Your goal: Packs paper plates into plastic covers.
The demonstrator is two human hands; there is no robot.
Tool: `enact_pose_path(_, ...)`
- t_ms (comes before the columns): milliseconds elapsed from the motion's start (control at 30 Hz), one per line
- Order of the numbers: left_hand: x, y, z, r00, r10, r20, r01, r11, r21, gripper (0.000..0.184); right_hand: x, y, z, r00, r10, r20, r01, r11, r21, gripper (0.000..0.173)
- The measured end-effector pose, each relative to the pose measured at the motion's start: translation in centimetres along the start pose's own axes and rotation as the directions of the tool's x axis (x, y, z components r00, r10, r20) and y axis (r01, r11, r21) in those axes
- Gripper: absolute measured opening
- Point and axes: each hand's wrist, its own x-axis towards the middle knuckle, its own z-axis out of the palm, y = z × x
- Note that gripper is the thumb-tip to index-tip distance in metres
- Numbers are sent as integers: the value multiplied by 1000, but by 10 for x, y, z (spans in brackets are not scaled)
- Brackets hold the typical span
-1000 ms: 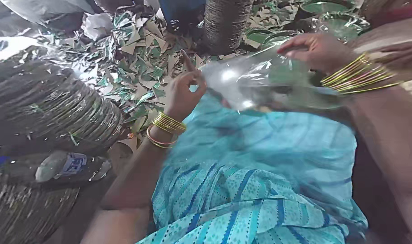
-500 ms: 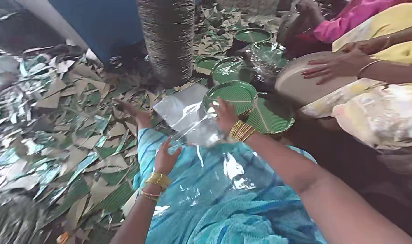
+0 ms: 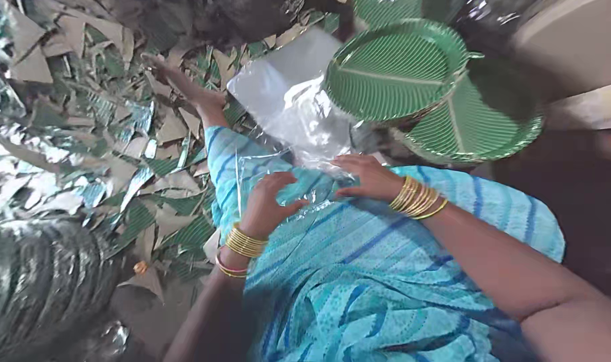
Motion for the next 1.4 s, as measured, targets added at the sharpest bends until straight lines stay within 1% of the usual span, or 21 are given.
enact_pose_path(33,-8,5,4,1000,15,19,-16,1000,20,54,-1,3,-1,998,-67,-22,68,997,32,74)
enact_pose_path(100,-18,12,10,995,-34,92,25,995,97,50,-4,3,-1,986,-167,-12,167,985,30,62)
enact_pose_path(167,-20,13,13,983,-104,154,80,985,156,37,-8,0,5,970,-244,1,244,970,-14,50)
enact_pose_path(233,-18,13,13,980,-100,170,72,984,163,23,-10,-3,15,944,-330,-23,328,942,-76,41)
enact_pose_path(300,-14,16,13,990,-30,134,7,986,167,18,-12,-6,24,933,-357,-39,350,929,-123,28)
enact_pose_path(367,-12,19,13,996,50,79,-61,988,145,18,-12,-4,30,911,-394,-119,371,911,-181,19)
enact_pose_path(433,-13,22,11,996,84,23,-86,993,87,18,-12,-3,31,869,-445,-217,401,889,-220,19)
enact_pose_path(500,-16,22,9,996,87,-7,-87,996,30,17,-13,-6,27,829,-483,-281,435,874,-216,20)
enact_pose_path(567,-24,20,7,998,64,-23,-64,998,7,14,-17,-11,23,824,-487,-288,453,873,-182,18)
enact_pose_path(700,-42,17,11,994,30,-107,-31,999,-7,10,-23,-17,27,845,-476,-243,459,880,-124,8)
enact_pose_path(733,-45,18,12,993,20,-115,-21,1000,-11,10,-25,-20,28,867,-450,-215,439,893,-97,7)
enact_pose_path(800,-51,21,16,993,10,-114,-12,1000,-13,10,-28,-26,28,931,-354,-94,352,935,-39,13)
enact_pose_path(833,-53,23,18,995,5,-102,-6,1000,-10,10,-28,-29,29,951,-307,-29,306,952,-22,17)
enact_pose_path(900,-56,25,23,996,7,-84,-6,1000,5,10,-28,-33,32,964,-260,49,262,965,-24,18)
enact_pose_path(933,-58,26,26,997,16,-77,-15,1000,18,11,-28,-34,33,964,-261,59,263,964,-33,17)
enact_pose_path(1033,-61,25,29,1000,15,-14,-14,997,75,15,-28,-34,36,949,-315,-4,315,948,-47,12)
enact_pose_path(1100,-63,23,29,999,-11,52,6,994,112,18,-28,-37,32,951,-308,-18,307,950,-53,9)
enact_pose_path(1167,-64,23,28,995,-40,90,30,993,117,21,-29,-37,33,946,-320,-49,317,946,-67,6)
enact_pose_path(1300,-67,19,30,999,-20,46,18,998,61,25,-28,-36,43,926,-359,-114,354,933,-64,2)
enact_pose_path(1400,-66,19,33,1000,-20,15,19,999,43,21,-26,-39,49,915,-374,-154,369,928,-57,7)
